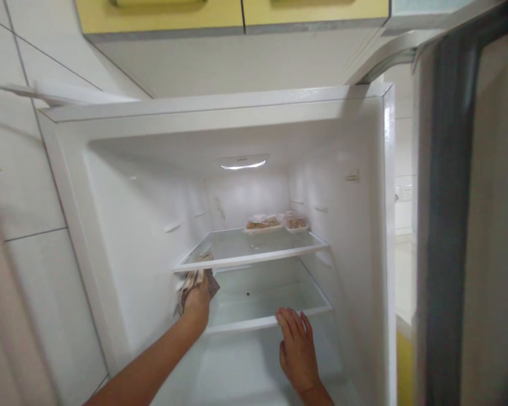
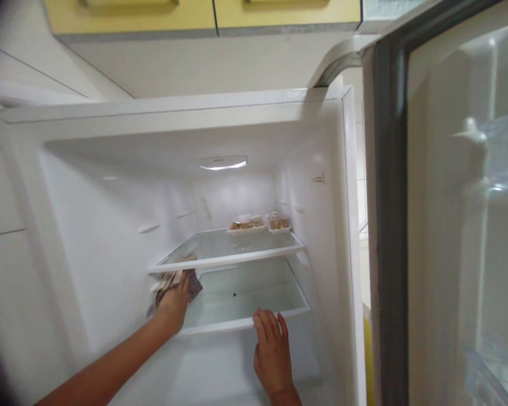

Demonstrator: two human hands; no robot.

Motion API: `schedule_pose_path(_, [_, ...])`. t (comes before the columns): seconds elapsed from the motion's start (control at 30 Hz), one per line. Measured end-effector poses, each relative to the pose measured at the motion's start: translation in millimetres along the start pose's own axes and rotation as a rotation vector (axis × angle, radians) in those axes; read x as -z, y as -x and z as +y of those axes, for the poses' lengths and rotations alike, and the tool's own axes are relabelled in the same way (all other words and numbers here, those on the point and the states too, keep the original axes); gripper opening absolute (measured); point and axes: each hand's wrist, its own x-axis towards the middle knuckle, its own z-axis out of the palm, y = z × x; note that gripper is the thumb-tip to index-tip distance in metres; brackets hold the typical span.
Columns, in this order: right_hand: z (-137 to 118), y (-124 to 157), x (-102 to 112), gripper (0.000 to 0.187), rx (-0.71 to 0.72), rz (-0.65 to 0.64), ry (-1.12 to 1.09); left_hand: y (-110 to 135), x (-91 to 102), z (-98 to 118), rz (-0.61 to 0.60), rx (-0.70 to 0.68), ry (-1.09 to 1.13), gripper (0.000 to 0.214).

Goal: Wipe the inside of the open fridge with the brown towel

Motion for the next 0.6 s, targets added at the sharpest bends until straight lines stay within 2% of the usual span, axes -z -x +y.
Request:
schedule_pose_path(0.17, [-2,-1,7,0.068,0.004,-0.037,-0.007,54,22.9,-18,-0.103,-0.119,-0.296,0.060])
schedule_pose_path(0.27, [-3,-1,7,0.068,-0.004,-0.050,0.002,79,30.7,-29,-0.094,-0.176,-0.315,0.058])
schedule_pose_path(0.33, [-4,-1,7,0.067,0.001,-0.056,0.022,87,33.3,-31,-0.080,-0.173,-0.310,0.059])
schedule_pose_path(0.47, [-2,-1,6,0.068,0.009,-0.036,0.024,77,37.5,-26,-0.053,-0.117,-0.340,0.056])
schedule_pose_path(0.6, [-1,-1,2,0.069,0.012,0.009,-0.001,40,37.4,-14,0.043,-0.005,-0.262,0.061])
